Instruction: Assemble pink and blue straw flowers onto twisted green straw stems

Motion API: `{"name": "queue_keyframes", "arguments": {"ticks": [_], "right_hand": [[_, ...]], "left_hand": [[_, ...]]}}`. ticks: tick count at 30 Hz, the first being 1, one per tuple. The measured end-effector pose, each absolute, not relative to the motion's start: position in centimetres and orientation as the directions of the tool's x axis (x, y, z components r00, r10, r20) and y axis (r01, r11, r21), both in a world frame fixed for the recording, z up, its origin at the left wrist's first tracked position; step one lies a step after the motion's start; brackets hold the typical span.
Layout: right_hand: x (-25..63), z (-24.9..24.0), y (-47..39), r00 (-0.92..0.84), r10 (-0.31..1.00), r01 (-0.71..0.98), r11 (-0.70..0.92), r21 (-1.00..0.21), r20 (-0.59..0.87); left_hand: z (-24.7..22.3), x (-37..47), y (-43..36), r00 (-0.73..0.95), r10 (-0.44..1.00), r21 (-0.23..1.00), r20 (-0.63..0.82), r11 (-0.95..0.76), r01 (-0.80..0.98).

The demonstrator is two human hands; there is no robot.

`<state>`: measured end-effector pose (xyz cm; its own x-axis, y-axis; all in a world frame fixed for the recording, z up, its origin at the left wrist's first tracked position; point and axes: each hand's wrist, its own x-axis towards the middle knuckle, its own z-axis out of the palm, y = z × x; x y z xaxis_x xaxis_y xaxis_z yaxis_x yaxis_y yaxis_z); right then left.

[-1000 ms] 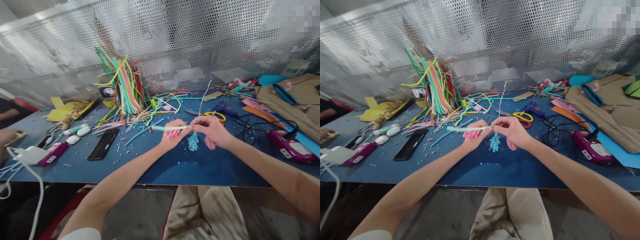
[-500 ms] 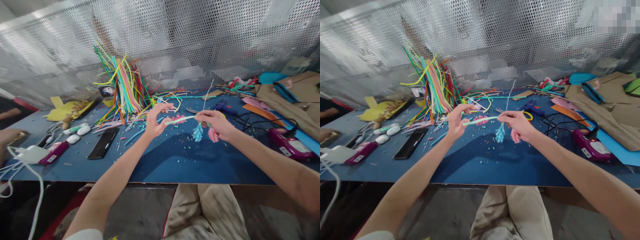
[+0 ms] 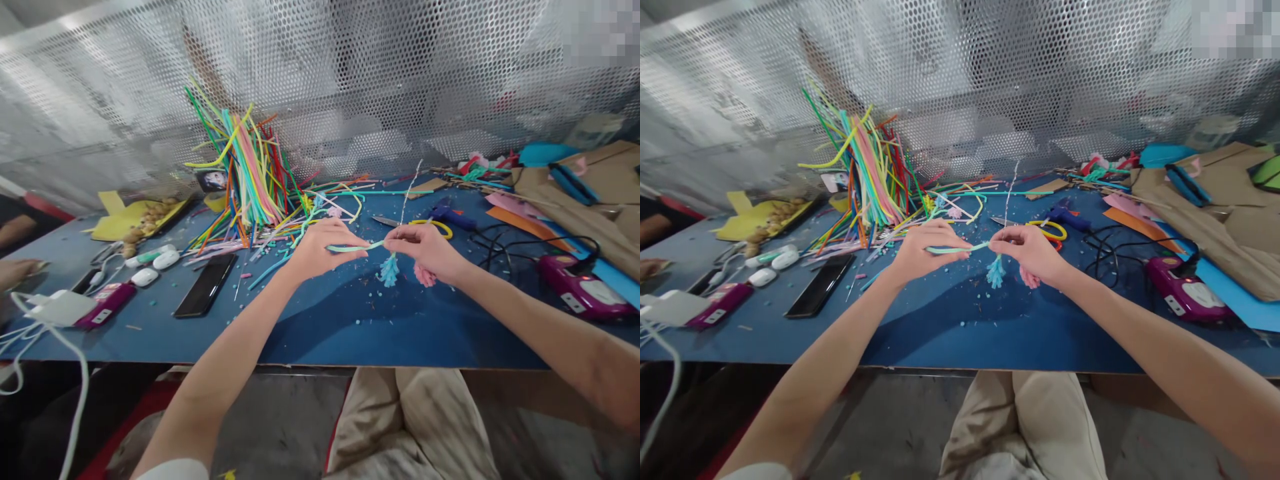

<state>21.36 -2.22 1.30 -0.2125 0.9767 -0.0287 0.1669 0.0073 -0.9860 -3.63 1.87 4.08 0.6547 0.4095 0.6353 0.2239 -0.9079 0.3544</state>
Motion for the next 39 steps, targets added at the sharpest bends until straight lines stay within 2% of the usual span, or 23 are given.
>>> {"name": "queue_keyframes", "arguments": {"ticks": [2,5,8,10,14,16,21,28,31,33,35,39], "right_hand": [[21.2,1.7,-2.6,-0.233,0.971,0.227,0.101,-0.969,0.047],[21.1,2.4,-3.1,-0.298,0.938,0.248,0.256,-0.934,0.178],[21.1,2.8,-3.6,-0.337,0.917,0.195,0.291,-0.937,0.215],[21.3,2.8,-3.8,-0.321,0.916,0.127,0.292,-0.948,0.239],[21.2,2.5,-3.9,-0.251,0.943,-0.011,0.221,-0.975,0.216],[21.0,2.2,-3.8,-0.205,0.961,-0.057,0.18,-0.982,0.188],[20.4,1.8,-3.2,-0.043,0.98,-0.088,0.189,-0.978,0.193],[20.2,1.7,-2.9,0.129,0.943,0.053,0.302,-0.952,0.306],[20.5,1.7,-2.9,0.154,0.916,0.193,0.341,-0.92,0.371],[20.7,1.8,-2.9,0.149,0.883,0.311,0.385,-0.869,0.445],[20.9,2.0,-2.9,0.105,0.85,0.424,0.432,-0.796,0.517],[21.4,2.6,-3.0,-0.051,0.768,0.577,0.544,-0.609,0.638]], "left_hand": [[4.3,-3.7,1.8,0.611,0.468,0.415,0.639,-0.878,0.239],[4.4,-3.8,1.7,0.513,0.615,0.589,0.598,-0.772,0.239],[4.2,-3.6,1.5,0.484,0.748,0.794,0.454,-0.586,0.163],[3.6,-3.4,1.6,0.489,0.789,0.878,0.373,-0.47,0.088],[1.7,-2.5,1.9,0.526,0.804,0.949,0.277,-0.315,-0.018],[0.8,-1.8,1.7,0.532,0.8,0.956,0.278,-0.285,-0.071],[-0.1,-0.5,0.5,0.445,0.861,0.965,0.247,-0.262,-0.028],[0.5,-0.2,-0.8,0.28,0.86,0.844,0.427,-0.49,0.218],[0.1,0.2,-1.2,0.29,0.853,0.826,0.433,-0.505,0.252],[-0.2,0.4,-1.5,0.322,0.817,0.768,0.478,-0.567,0.297],[-0.2,0.3,-1.7,0.343,0.733,0.639,0.587,-0.68,0.36],[1.1,-0.8,-1.4,0.41,0.463,0.277,0.785,-0.856,0.437]]}}
